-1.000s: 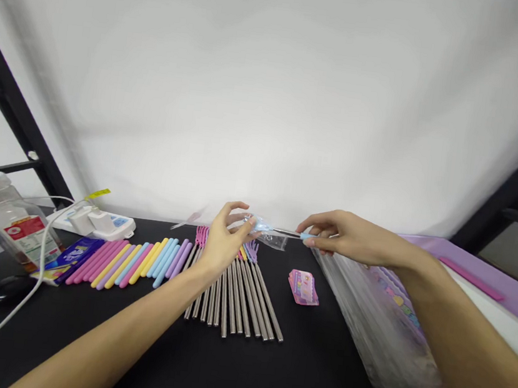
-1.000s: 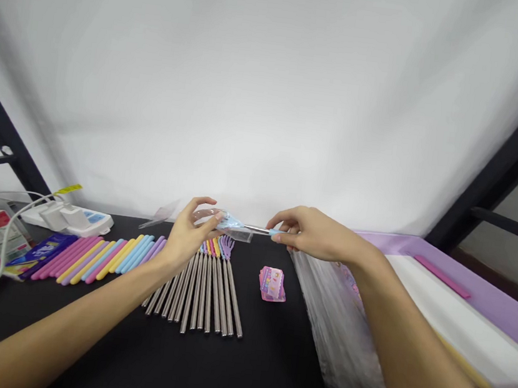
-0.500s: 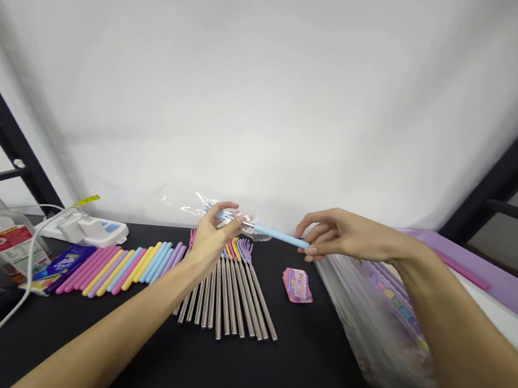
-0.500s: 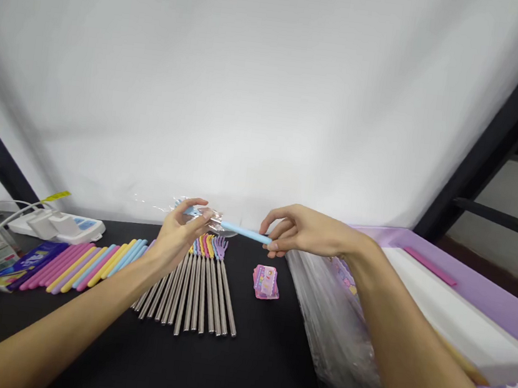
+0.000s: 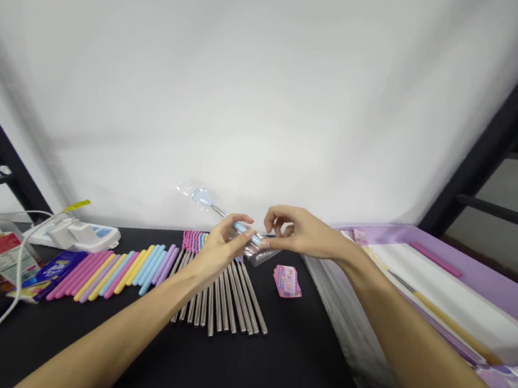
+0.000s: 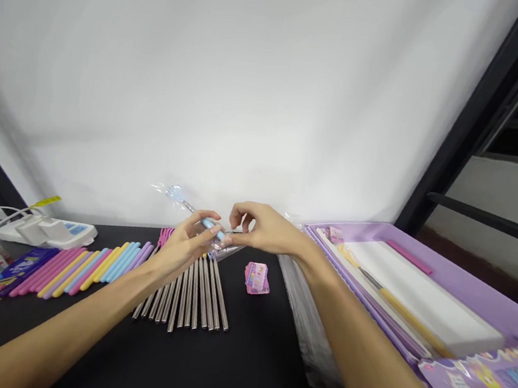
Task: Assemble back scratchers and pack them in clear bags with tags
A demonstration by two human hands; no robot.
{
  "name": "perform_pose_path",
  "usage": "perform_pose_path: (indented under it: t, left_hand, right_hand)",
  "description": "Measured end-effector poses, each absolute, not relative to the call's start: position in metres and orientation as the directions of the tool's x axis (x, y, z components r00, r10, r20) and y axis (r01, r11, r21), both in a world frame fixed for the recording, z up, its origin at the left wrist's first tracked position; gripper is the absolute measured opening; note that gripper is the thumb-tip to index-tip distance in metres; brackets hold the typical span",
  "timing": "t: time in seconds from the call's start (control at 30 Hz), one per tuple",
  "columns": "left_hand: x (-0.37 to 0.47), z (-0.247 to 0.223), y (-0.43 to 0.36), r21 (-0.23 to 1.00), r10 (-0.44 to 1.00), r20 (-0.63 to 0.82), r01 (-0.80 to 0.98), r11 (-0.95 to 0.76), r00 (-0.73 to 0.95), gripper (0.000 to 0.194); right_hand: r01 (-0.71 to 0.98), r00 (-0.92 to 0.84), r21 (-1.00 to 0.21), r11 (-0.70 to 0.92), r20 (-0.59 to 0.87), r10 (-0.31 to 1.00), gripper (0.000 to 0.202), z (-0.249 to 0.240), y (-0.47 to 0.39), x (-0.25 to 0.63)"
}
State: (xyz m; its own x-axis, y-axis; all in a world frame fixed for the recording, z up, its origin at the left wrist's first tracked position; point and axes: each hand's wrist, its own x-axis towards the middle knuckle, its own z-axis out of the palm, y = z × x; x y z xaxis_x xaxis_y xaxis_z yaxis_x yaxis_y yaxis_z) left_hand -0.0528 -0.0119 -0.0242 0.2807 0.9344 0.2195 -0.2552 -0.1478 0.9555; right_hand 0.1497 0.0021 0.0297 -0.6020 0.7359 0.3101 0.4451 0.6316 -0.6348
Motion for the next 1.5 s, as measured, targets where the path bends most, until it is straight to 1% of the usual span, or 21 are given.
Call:
perform_pose_path:
  t: [0.1, 0.13, 0.2, 0.33, 0.43, 0.5, 0.6, 0.73, 0.83, 0.9, 0.97, 1.0, 1.07, 1.13, 1.2, 1.27, 1.37, 1.43, 1.5]
  left_hand:
    - [-0.056, -0.018, -0.012, 0.926, 0.929, 0.221, -0.362, -0.105, 0.296, 0.04]
    - [-0.057, -0.017, -0.012, 0.917, 0.926, 0.221, -0.389, -0.091, 0.305, 0.04]
    - [-0.057, -0.016, -0.013, 0.907, 0.914, 0.22, -0.417, -0.063, 0.341, 0.039]
    - [-0.053, -0.018, -0.016, 0.927, 0.883, 0.211, -0.372, -0.045, 0.418, 0.042]
    - [-0.05, -0.019, -0.018, 0.956, 0.855, 0.233, -0.271, -0.114, 0.463, 0.045]
    - [-0.051, -0.018, -0.018, 0.961, 0.838, 0.256, -0.216, -0.17, 0.481, 0.04]
    - [-0.054, -0.016, -0.018, 0.962, 0.815, 0.272, -0.133, -0.237, 0.512, 0.038]
    - [-0.056, -0.019, -0.02, 0.956, 0.793, 0.274, -0.061, -0.288, 0.544, 0.049]
    - [-0.055, -0.023, -0.019, 0.961, 0.806, 0.243, -0.022, -0.275, 0.54, 0.059]
    - [-0.055, -0.024, -0.017, 0.956, 0.834, 0.248, 0.016, -0.293, 0.492, 0.07]
    - [-0.056, -0.024, -0.014, 0.946, 0.87, 0.28, 0.038, -0.322, 0.406, 0.073]
    - [-0.057, -0.023, -0.012, 0.945, 0.883, 0.284, 0.046, -0.323, 0.374, 0.071]
    - [-0.06, -0.022, -0.007, 0.955, 0.901, 0.261, 0.045, -0.293, 0.345, 0.06]
    - [-0.063, -0.023, -0.001, 0.965, 0.914, 0.245, 0.009, -0.262, 0.323, 0.049]
    - [-0.065, -0.026, 0.006, 0.96, 0.925, 0.28, -0.067, -0.272, 0.258, 0.045]
    - [-0.067, -0.031, 0.012, 0.943, 0.933, 0.327, -0.119, -0.312, 0.153, 0.045]
    - [-0.069, -0.038, 0.017, 0.929, 0.933, 0.359, -0.095, -0.357, 0.006, 0.047]
    - [-0.068, -0.041, 0.016, 0.922, 0.926, 0.374, -0.087, -0.377, -0.055, 0.052]
    - [-0.067, -0.041, 0.014, 0.919, 0.924, 0.372, -0.108, -0.38, -0.087, 0.061]
  right_hand:
    - [0.347, -0.711, -0.708, 0.615, 0.228, 0.665, 0.031, 0.036, -0.001, 0.157]
    - [0.343, -0.725, -0.713, 0.611, 0.213, 0.655, 0.031, 0.037, -0.001, 0.159]
    - [0.351, -0.708, -0.706, 0.616, 0.231, 0.667, 0.03, 0.038, -0.002, 0.161]
    - [0.3, -0.663, -0.707, 0.64, 0.328, 0.673, 0.024, 0.037, -0.002, 0.157]
    - [0.28, -0.612, -0.745, 0.606, 0.348, 0.71, 0.026, 0.034, -0.002, 0.151]
    - [0.29, -0.589, -0.792, 0.537, 0.294, 0.752, 0.029, 0.032, -0.001, 0.149]
    - [0.313, -0.586, -0.861, 0.4, 0.156, 0.795, 0.035, 0.029, 0.001, 0.148]
    - [0.343, -0.503, -0.917, 0.202, 0.002, 0.864, 0.04, 0.025, 0.004, 0.147]
    - [0.408, -0.468, -0.911, 0.057, -0.155, 0.87, 0.042, 0.021, 0.008, 0.149]
    - [0.431, -0.482, -0.902, 0.025, -0.207, 0.851, 0.039, 0.019, 0.01, 0.151]
    - [0.441, -0.493, -0.897, 0.026, -0.218, 0.843, 0.036, 0.017, 0.012, 0.155]
    - [0.454, -0.498, -0.891, 0.029, -0.227, 0.837, 0.036, 0.016, 0.013, 0.157]
    - [0.489, -0.516, -0.871, 0.041, -0.252, 0.818, 0.036, 0.015, 0.014, 0.161]
    - [0.527, -0.552, -0.848, 0.054, -0.293, 0.78, 0.036, 0.014, 0.014, 0.164]
    - [0.539, -0.581, -0.84, 0.064, -0.316, 0.75, 0.036, 0.014, 0.013, 0.168]
    - [0.532, -0.606, -0.844, 0.072, -0.32, 0.729, 0.036, 0.014, 0.012, 0.17]
    - [0.512, -0.645, -0.854, 0.093, -0.31, 0.698, 0.034, 0.014, 0.011, 0.172]
    - [0.52, -0.67, -0.847, 0.11, -0.324, 0.668, 0.034, 0.015, 0.011, 0.173]
    - [0.549, -0.687, -0.827, 0.118, -0.366, 0.627, 0.036, 0.016, 0.011, 0.173]
